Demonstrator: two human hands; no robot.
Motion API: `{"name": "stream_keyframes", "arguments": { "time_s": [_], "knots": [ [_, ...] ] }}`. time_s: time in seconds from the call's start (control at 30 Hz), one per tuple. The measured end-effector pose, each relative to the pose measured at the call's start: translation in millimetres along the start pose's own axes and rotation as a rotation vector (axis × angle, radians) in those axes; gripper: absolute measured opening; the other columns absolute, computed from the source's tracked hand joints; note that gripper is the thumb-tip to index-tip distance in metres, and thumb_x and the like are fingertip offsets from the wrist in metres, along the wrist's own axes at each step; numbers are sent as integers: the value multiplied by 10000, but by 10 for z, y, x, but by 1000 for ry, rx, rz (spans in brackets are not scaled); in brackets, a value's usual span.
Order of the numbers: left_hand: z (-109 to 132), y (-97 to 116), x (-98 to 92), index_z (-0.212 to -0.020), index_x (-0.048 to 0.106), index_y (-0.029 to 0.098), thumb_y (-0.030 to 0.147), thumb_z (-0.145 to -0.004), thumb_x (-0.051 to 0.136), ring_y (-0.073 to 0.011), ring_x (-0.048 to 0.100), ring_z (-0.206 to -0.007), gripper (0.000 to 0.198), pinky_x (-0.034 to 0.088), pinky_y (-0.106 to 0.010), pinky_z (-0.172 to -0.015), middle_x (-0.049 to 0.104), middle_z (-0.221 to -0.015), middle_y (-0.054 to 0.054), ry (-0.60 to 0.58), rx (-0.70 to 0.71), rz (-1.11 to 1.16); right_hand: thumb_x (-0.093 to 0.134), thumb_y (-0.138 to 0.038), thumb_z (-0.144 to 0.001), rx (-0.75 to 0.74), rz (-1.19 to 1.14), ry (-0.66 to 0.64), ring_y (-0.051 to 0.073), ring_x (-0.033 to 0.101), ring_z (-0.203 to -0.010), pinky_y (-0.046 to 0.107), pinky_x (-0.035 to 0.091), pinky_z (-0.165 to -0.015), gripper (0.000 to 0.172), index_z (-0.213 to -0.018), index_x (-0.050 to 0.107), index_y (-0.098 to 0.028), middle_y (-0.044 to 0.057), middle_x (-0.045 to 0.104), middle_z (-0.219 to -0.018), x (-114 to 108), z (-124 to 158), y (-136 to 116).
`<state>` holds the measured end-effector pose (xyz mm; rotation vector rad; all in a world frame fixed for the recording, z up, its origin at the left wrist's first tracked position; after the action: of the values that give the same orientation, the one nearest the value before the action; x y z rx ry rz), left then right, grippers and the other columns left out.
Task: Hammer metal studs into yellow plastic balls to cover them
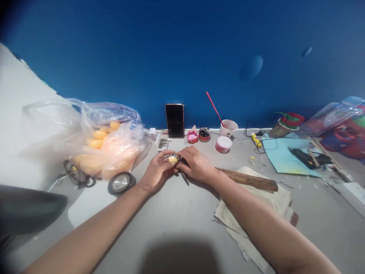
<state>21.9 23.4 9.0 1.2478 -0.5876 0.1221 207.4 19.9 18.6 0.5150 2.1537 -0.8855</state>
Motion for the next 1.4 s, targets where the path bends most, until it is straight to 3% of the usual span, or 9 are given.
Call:
{"name": "stream_keyframes", "arguments": {
  "time_s": [0.23,0.4,0.63,0.83,0.97,1.2,1.4],
  "knots": [
    [25,-3,21,-969,675,177,199,-643,894,-146,628,-712,393,507,-271,-675,693,-819,-6,23,173,-254,689,-255,-931,-1,15,-19,287,611,-1034,464,522,-909,263,-1180,640,-183,128,704,-1113,-6,-1,-19],
    [36,20,1,-967,786,218,171,-661,881,-204,630,-906,324,488,-312,-869,689,-982,-43,127,378,-483,657,-240,-943,-23,21,-8,285,620,-1028,469,531,-914,229,-1166,654,-192,122,701,-1091,1,-1,-11],
    [33,11,-94,-1224,698,260,86,-757,694,-246,594,-1025,499,476,-387,-956,593,-1119,-72,210,562,-905,663,-220,-933,-4,45,-11,300,602,-1077,490,524,-956,235,-1161,649,-170,143,690,-1137,22,13,31],
    [24,-38,-123,-1310,580,243,63,-740,629,-284,579,-1118,600,480,-444,-991,579,-1182,-98,166,596,-1063,614,-183,-949,1,16,-8,279,596,-1058,484,507,-972,208,-1156,642,-182,122,700,-1111,50,28,84],
    [-8,-56,-159,-1219,604,229,87,-758,644,-280,592,-1111,484,474,-451,-1011,601,-1159,-91,124,568,-1098,613,-177,-950,2,9,-11,276,598,-1057,467,502,-971,211,-1156,657,-174,122,699,-1109,51,26,91],
    [-26,-89,-175,-1308,545,203,200,-784,733,-280,608,-1099,557,489,-457,-984,622,-1193,-104,177,495,-1124,604,-110,-919,-25,-65,20,250,644,-1011,431,490,-977,192,-1044,716,-205,86,750,-1020,20,-5,41],
    [-18,-97,-170,-1169,620,204,138,-786,705,-283,603,-1096,398,482,-452,-983,646,-1142,-92,173,564,-1186,617,-96,-889,148,-168,83,211,667,-925,361,503,-895,177,-917,750,-210,44,764,-906,-45,-26,65]
  ]
}}
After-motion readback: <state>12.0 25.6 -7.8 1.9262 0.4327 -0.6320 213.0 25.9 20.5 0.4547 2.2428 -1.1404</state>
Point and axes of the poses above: each hand's wrist, its own z-axis away from the middle knuckle, its own x-axis out of the palm, y = z × x, the point moved 1 cm from there along -z, towards the middle knuckle
